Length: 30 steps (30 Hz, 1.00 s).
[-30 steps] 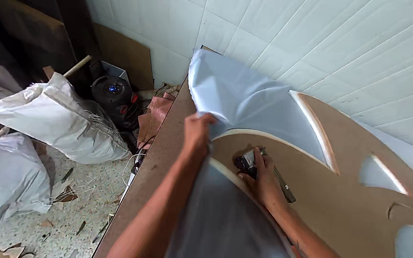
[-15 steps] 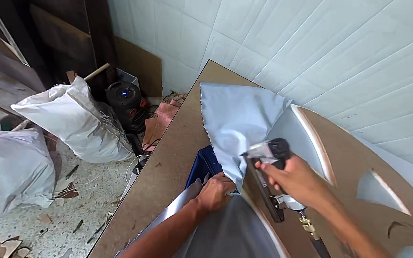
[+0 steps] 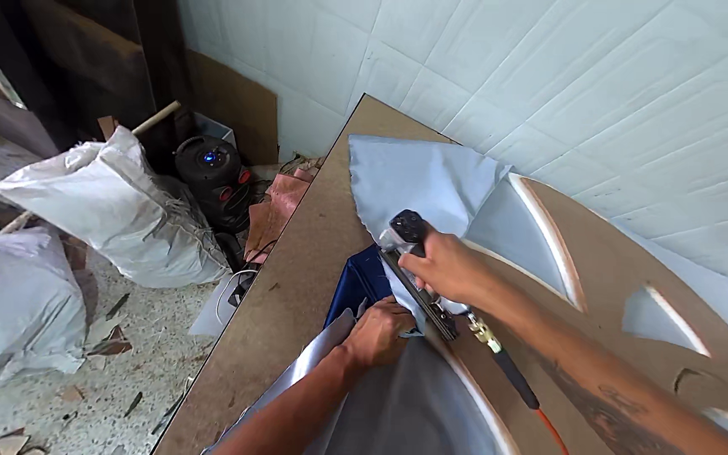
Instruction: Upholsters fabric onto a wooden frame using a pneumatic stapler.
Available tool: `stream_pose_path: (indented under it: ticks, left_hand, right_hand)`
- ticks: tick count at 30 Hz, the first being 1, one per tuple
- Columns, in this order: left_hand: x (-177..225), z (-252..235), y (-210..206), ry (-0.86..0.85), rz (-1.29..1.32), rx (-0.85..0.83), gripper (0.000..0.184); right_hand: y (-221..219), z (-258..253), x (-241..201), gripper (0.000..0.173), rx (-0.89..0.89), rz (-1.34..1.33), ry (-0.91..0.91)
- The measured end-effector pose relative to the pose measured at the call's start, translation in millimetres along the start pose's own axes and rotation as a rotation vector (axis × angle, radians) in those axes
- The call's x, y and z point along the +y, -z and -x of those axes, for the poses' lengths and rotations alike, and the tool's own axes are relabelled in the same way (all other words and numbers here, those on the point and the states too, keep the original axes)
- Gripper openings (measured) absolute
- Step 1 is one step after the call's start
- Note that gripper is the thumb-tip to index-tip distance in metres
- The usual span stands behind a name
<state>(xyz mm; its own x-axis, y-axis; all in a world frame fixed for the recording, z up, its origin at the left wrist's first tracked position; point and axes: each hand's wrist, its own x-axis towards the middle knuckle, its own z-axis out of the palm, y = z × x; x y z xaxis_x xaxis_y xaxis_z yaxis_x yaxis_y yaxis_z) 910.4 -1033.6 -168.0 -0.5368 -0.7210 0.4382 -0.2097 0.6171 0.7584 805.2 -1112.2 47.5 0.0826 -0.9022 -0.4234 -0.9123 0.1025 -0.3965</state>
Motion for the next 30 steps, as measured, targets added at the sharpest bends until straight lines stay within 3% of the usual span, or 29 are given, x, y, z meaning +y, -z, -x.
stream_pose_path:
  ticks: [3,6,7,10,13,15,17,20,22,24,30]
  left_hand:
    - [4,15,35,0.223,0.239,0.215,0.016]
    - [-3,-5,122,0.49,0.222,0.757,0.021]
    - [-5,-17,155,0.547,0.134,0.877,0.027]
    - [-5,-75,196,0.315,-0.014,0.996,0.026]
    - [49,-173,132,0.178,-0.256,0.652,0.022]
    - [64,-248,58,0.149,-0.371,0.339,0.02]
    - [46,-322,-23,0.099,-0.43,0.1,0.02]
    - [-1,-426,-123,0.123,-0.513,-0.147,0.023]
    - [-30,-492,-171,0.16,-0.596,-0.241,0.027]
    - [-57,-550,-204,0.166,-0.66,-0.268,0.032]
    - [-147,-661,-247,0.339,-0.77,-0.205,0.035]
  right_hand:
    - [37,72,62,0.035,0.14,-0.084,-0.091]
    - [45,139,190,0.042,0.306,0.04,-0.123]
    - [36,154,237,0.054,0.349,0.085,-0.092]
    - [3,172,349,0.08,0.407,0.127,0.024]
    - [-16,170,402,0.073,0.268,0.056,0.207]
    - [7,146,432,0.044,0.3,0.006,0.353]
    - [49,104,471,0.031,0.464,-0.052,0.413]
    - [104,4,553,0.039,0.648,-0.013,0.343]
    - [124,-52,594,0.056,0.685,0.031,0.238]
    - [121,-80,608,0.074,0.613,0.101,0.115]
    - [103,-97,632,0.079,0.664,0.075,0.108]
